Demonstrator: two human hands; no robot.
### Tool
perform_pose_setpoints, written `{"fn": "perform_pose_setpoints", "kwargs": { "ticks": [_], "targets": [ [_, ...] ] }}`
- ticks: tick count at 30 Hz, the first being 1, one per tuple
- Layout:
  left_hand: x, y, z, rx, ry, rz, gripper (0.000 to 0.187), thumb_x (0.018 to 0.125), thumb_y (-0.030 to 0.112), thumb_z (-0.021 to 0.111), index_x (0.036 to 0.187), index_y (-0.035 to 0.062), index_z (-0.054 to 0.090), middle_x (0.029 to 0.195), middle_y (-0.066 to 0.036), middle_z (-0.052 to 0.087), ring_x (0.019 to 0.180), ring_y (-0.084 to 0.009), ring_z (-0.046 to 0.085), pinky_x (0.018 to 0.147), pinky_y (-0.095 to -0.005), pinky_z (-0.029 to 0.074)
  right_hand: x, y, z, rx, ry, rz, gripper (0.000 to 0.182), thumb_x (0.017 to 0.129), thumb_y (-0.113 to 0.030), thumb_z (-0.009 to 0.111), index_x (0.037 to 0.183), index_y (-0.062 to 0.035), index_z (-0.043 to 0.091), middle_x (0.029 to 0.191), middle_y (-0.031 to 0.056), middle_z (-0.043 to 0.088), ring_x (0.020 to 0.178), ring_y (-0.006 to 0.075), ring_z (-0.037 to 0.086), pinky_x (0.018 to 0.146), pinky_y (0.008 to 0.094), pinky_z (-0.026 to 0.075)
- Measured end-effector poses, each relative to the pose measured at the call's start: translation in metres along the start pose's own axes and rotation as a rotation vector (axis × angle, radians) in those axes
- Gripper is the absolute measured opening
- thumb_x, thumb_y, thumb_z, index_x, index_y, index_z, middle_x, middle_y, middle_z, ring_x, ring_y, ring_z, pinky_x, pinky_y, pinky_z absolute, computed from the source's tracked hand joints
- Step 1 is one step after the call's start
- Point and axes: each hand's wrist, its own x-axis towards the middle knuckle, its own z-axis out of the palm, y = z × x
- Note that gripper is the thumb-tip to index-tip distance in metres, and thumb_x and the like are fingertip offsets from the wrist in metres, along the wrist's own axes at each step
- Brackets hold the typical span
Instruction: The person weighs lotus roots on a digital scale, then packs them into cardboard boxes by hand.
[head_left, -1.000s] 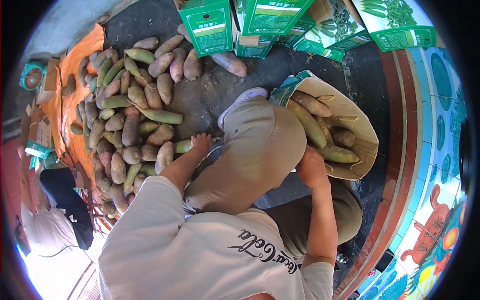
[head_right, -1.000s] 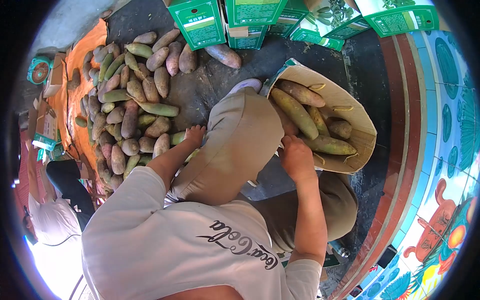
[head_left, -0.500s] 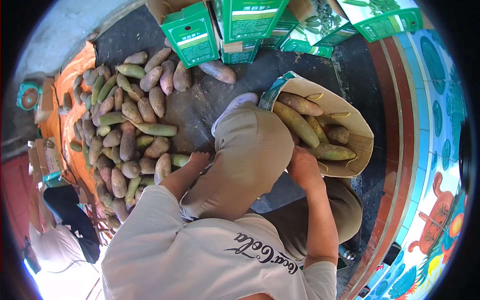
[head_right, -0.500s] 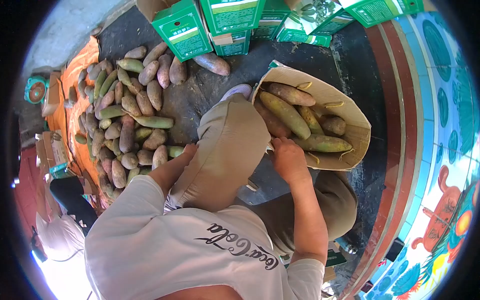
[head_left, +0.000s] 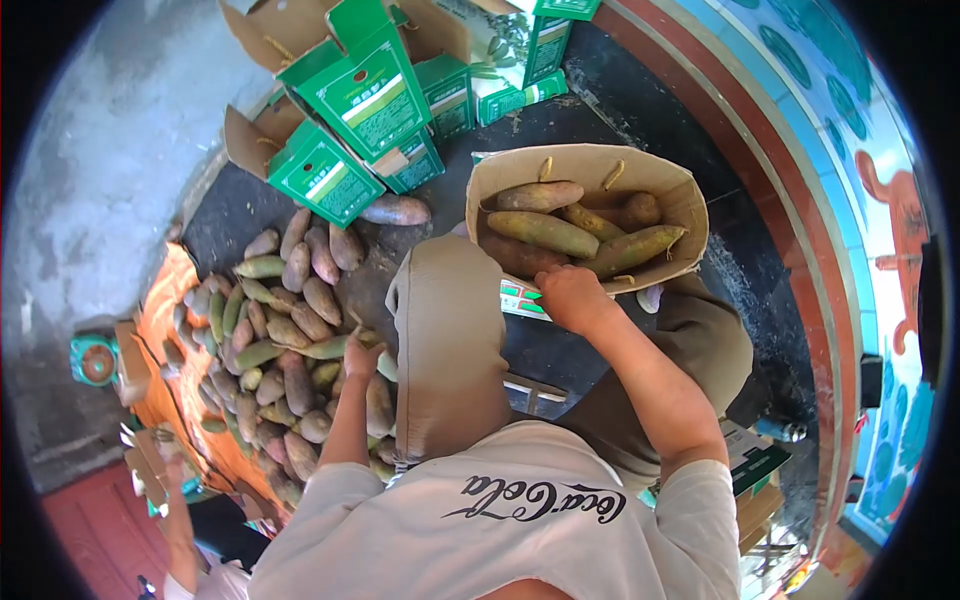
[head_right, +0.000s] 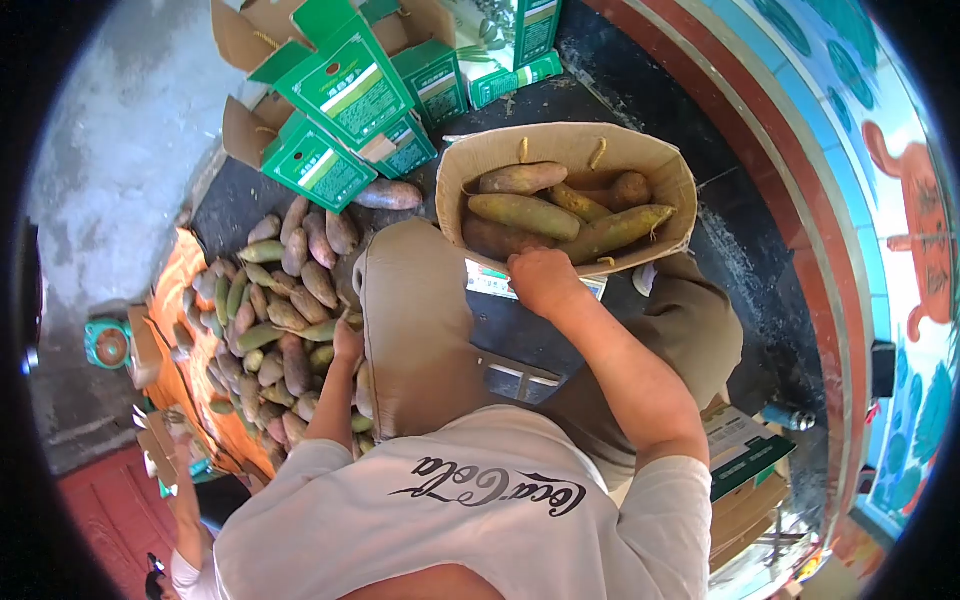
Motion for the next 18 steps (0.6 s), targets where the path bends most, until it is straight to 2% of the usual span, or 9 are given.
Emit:
{"fn": "perform_pose_setpoints", "kwargs": {
  "ticks": [1,4,5,8,10,12,14,17,18],
  "targets": [
    [-0.001,0.005,-0.014,-0.247,0.005,-0.050,0.053,0.069,0.010,0.077,0.116,0.0004,0.054,0.101,-0.013,0.064,0.090,-0.0241,0.062,0.082,-0.0329,0.048,0.000,0.001,0.003,-0.013,0.008,0.003,0.016,0.081,-0.015,0.057,0.092,-0.0059,0.065,0.096,0.0139,0.065,0.092,0.0274,0.063,0.076,0.0380,0.052],
    [0.000,0.036,-0.055,-0.522,0.147,-0.057,0.040,0.074,0.006,0.074,0.109,-0.0017,0.055,0.095,-0.010,0.065,0.084,-0.0197,0.061,0.078,-0.0301,0.048,0.004,0.003,0.014,-0.052,0.034,0.009,0.017,0.081,-0.013,0.055,0.092,-0.0062,0.066,0.095,0.0138,0.066,0.091,0.0266,0.064,0.076,0.0385,0.052],
    [-0.011,0.068,-0.079,-0.567,0.196,0.046,0.034,0.077,0.004,0.072,0.105,-0.0025,0.055,0.096,-0.009,0.064,0.084,-0.0170,0.060,0.078,-0.0291,0.048,0.004,0.002,0.013,-0.069,0.041,0.012,0.017,0.081,-0.012,0.055,0.093,-0.0062,0.066,0.095,0.0137,0.066,0.090,0.0263,0.065,0.075,0.0385,0.052],
    [-0.001,0.097,-0.118,-0.657,0.487,0.220,0.032,0.078,0.005,0.071,0.105,-0.0024,0.055,0.098,-0.009,0.063,0.086,-0.0166,0.059,0.079,-0.0296,0.048,0.003,0.001,0.015,-0.090,0.071,0.006,0.018,0.081,-0.011,0.054,0.093,-0.0062,0.067,0.096,0.0132,0.067,0.091,0.0259,0.065,0.075,0.0385,0.051],
    [-0.012,0.144,-0.153,-0.829,0.548,0.317,0.031,0.081,0.004,0.070,0.107,-0.0026,0.054,0.101,-0.009,0.063,0.087,-0.0161,0.059,0.080,-0.0300,0.048,0.001,0.001,0.012,-0.085,0.082,0.005,0.019,0.080,-0.011,0.055,0.093,-0.0063,0.068,0.096,0.0130,0.067,0.092,0.0260,0.065,0.074,0.0383,0.051],
    [-0.020,0.186,-0.182,-0.981,0.546,0.285,0.033,0.083,0.004,0.067,0.112,-0.0003,0.052,0.107,-0.010,0.061,0.092,-0.0187,0.059,0.081,-0.0324,0.049,-0.001,-0.001,0.007,-0.072,0.078,0.005,0.019,0.080,-0.011,0.056,0.094,-0.0067,0.068,0.097,0.0128,0.068,0.092,0.0264,0.066,0.073,0.0380,0.051],
    [-0.026,0.225,-0.200,-1.056,0.534,0.359,0.031,0.083,0.007,0.067,0.110,0.0011,0.053,0.107,-0.010,0.060,0.093,-0.0197,0.060,0.080,-0.0340,0.051,-0.004,-0.004,0.005,-0.077,0.089,-0.011,0.020,0.080,-0.012,0.056,0.094,-0.0067,0.069,0.097,0.0121,0.068,0.092,0.0268,0.066,0.073,0.0381,0.051],
    [-0.027,0.278,-0.210,-1.224,0.303,0.451,0.030,0.084,0.010,0.067,0.110,0.0019,0.054,0.107,-0.010,0.060,0.094,-0.0206,0.061,0.081,-0.0377,0.052,-0.006,-0.007,0.005,-0.074,0.106,-0.026,0.020,0.080,-0.012,0.057,0.094,-0.0066,0.069,0.097,0.0109,0.069,0.091,0.0267,0.066,0.072,0.0381,0.051],
    [-0.027,0.292,-0.207,-1.243,0.196,0.464,0.034,0.083,0.011,0.067,0.113,0.0023,0.053,0.108,-0.010,0.060,0.098,-0.0216,0.060,0.086,-0.0429,0.051,-0.006,-0.008,0.005,-0.073,0.113,-0.029,0.021,0.080,-0.013,0.057,0.095,-0.0065,0.070,0.097,0.0105,0.069,0.091,0.0266,0.066,0.071,0.0381,0.051]
  ]
}}
